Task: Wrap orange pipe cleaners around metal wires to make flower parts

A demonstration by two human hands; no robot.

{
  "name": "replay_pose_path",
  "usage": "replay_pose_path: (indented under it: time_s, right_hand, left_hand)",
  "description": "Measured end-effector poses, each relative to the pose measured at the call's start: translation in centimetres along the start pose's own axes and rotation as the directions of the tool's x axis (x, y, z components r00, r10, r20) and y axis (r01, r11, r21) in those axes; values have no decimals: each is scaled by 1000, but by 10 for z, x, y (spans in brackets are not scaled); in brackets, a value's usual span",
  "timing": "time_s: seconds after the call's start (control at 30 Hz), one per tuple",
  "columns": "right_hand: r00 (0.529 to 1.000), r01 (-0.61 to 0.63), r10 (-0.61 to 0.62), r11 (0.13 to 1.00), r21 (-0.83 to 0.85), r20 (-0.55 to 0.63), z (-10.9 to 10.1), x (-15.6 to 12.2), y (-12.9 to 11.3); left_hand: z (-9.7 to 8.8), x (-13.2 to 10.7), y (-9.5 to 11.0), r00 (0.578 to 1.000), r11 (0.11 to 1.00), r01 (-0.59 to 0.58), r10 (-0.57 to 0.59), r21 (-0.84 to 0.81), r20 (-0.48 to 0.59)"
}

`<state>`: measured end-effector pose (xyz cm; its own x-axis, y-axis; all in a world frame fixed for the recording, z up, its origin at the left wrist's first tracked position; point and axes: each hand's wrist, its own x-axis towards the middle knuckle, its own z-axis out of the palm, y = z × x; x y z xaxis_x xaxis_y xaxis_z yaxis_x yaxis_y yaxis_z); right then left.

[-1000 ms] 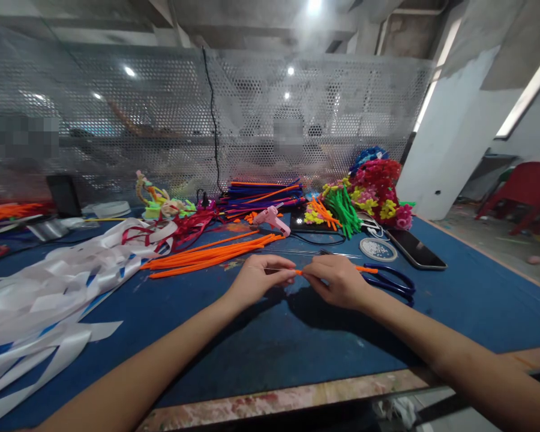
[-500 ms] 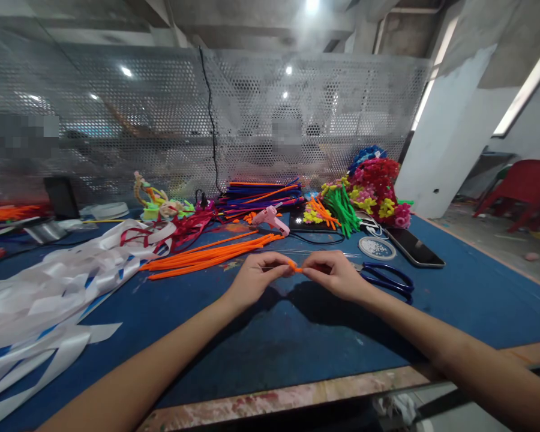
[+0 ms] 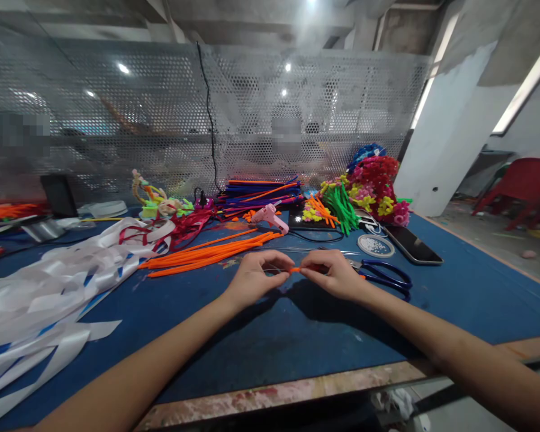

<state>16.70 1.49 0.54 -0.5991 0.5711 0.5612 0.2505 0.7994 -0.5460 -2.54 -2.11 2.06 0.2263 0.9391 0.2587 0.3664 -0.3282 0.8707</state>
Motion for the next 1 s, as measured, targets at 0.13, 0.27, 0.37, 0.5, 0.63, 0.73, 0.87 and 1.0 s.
replay_pose_path:
  time_s: [0.13, 0.27, 0.37, 0.5, 0.63, 0.73, 0.87, 1.0]
  right_hand:
    - [997, 78, -77, 995, -54, 18, -1, 0, 2]
    - [983, 184, -179, 966, -180, 41, -2, -2, 6]
    - [966, 257, -250, 906, -336, 64, -2, -3, 8]
    - [948, 314, -304, 832, -457, 99, -1, -4, 9]
    - [940, 335, -325, 828, -450, 101, -1, -3, 9]
    - [944, 328, -318, 859, -392, 92, 0, -2, 10]
    - [950, 309, -300, 884, -350, 82, -2, -1, 10]
    - [953, 301, -293, 876, -376, 80, -3, -1, 12]
  left_hand:
    - [-1, -3, 0, 983, 951, -170, 181, 259, -18]
    - [0, -3, -5, 996, 970, -84, 75, 226, 45]
    - [2, 0, -9, 987, 992, 125, -124, -8, 102]
    - [1, 5, -10, 962, 945, 267, -250, -187, 113]
    - [1, 8, -7, 960, 910, 281, -270, -305, 79]
    - [2, 9, -6, 976, 919, 202, -219, -340, -12]
    - [5, 7, -3, 979, 893, 184, -204, -410, -4]
    - [5, 5, -2, 981, 893, 192, -187, -408, 53]
